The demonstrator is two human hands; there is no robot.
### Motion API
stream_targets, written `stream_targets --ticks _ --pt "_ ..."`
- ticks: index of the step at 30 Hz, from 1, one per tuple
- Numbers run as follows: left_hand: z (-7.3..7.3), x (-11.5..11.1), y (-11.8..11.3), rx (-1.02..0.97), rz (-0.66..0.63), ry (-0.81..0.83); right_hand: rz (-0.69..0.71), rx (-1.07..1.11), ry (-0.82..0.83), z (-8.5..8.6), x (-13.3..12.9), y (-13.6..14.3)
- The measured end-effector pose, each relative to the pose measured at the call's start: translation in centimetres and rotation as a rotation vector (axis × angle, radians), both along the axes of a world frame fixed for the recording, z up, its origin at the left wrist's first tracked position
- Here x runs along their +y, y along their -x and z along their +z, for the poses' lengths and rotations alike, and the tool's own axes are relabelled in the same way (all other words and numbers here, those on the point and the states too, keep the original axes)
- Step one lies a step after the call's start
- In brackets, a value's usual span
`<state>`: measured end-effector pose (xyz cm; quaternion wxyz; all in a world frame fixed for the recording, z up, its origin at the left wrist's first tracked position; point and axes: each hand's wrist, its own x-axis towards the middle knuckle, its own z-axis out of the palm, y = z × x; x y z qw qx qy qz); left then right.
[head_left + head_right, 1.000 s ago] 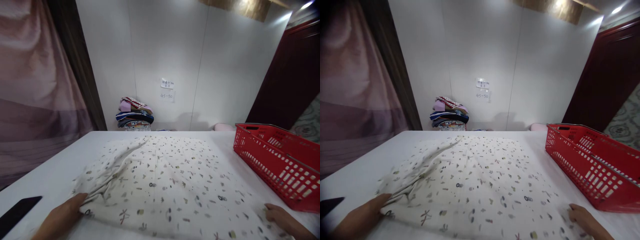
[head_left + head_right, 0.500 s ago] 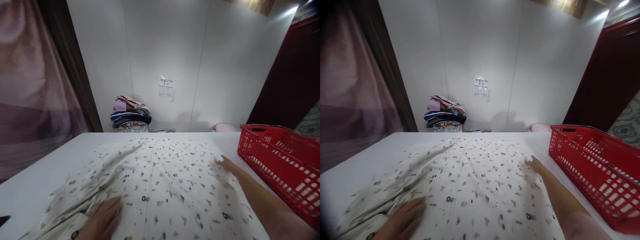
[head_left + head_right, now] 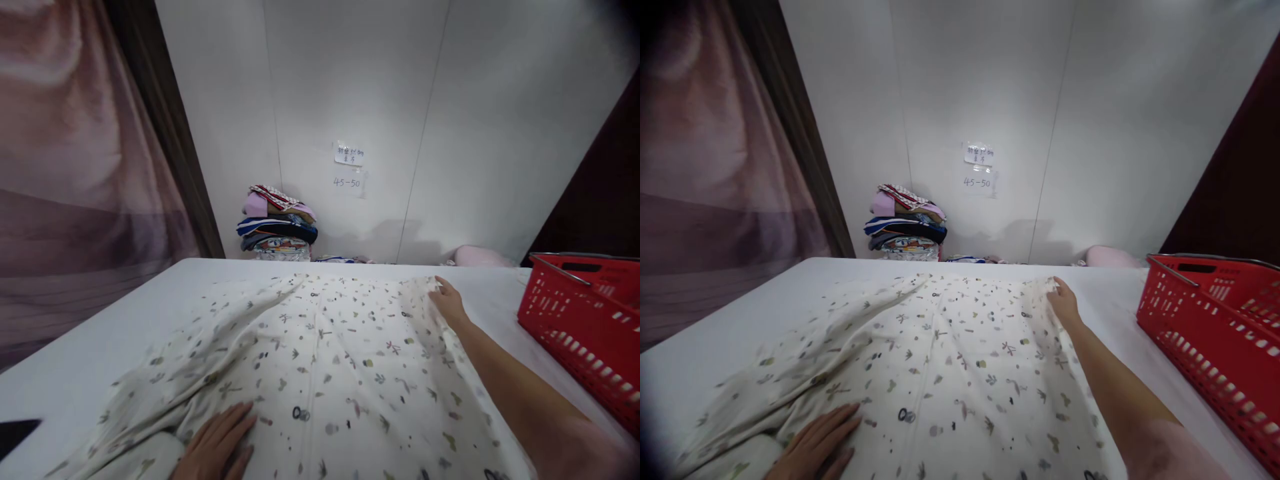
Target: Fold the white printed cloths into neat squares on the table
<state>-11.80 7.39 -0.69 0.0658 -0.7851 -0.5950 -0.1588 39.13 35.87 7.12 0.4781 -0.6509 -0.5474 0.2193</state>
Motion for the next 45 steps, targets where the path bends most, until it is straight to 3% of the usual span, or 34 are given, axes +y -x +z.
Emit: stream_targets --ticks 3,5,9,13,16,21,25,29,33,35,38,45 --pt "1.3 0.0 -1.1 -0.152 0.055 0.064 0.157 0.012 -0.108 2.7 -7.0 2.4" --pt "2.1 -0.1 -2.2 -0.307 0.069 0.078 0.302 -0.102 -0.074 3.3 -13.0 3.7" --pt "4.2 -0.9 -7.0 -0.856 0.162 0.189 0.65 -0.275 0.048 0.9 -24.1 5.7" --pt "6.1 -1.3 -12.8 -1.728 0.31 0.593 0.768 -0.247 0.191 -2.3 -29.9 7.1" --pt "6.9 -1.5 -14.8 -2.009 0.374 0.715 0.75 -0.326 0.241 -3.2 -31.5 7.8" --pt "6.3 -3.0 -14.8 -1.867 0.406 0.487 0.747 -0.591 0.069 -3.7 -32.5 10.2" --pt "5.4 -4.7 -14.7 -1.902 0.382 0.41 0.825 -0.679 -0.059 -3.7 -32.8 13.7" --pt "5.5 -5.9 -14.8 -1.965 0.375 0.423 0.913 -0.431 -0.032 -2.1 -32.3 16.5" --pt "6.0 -6.9 -15.2 -2.048 0.354 0.557 0.655 0.167 0.165 -0.2 -31.5 17.4" --pt "6.3 -7.2 -15.7 -2.073 0.351 0.682 0.56 0.353 0.233 0.2 -31.5 17.5" --pt "6.7 -7.6 -16.7 -2.076 0.255 0.823 0.609 0.342 0.253 -0.2 -32.3 17.5" --pt "7.3 -8.5 -18.3 -2.045 0.123 0.831 0.823 0.078 0.109 -0.4 -35.2 17.5"
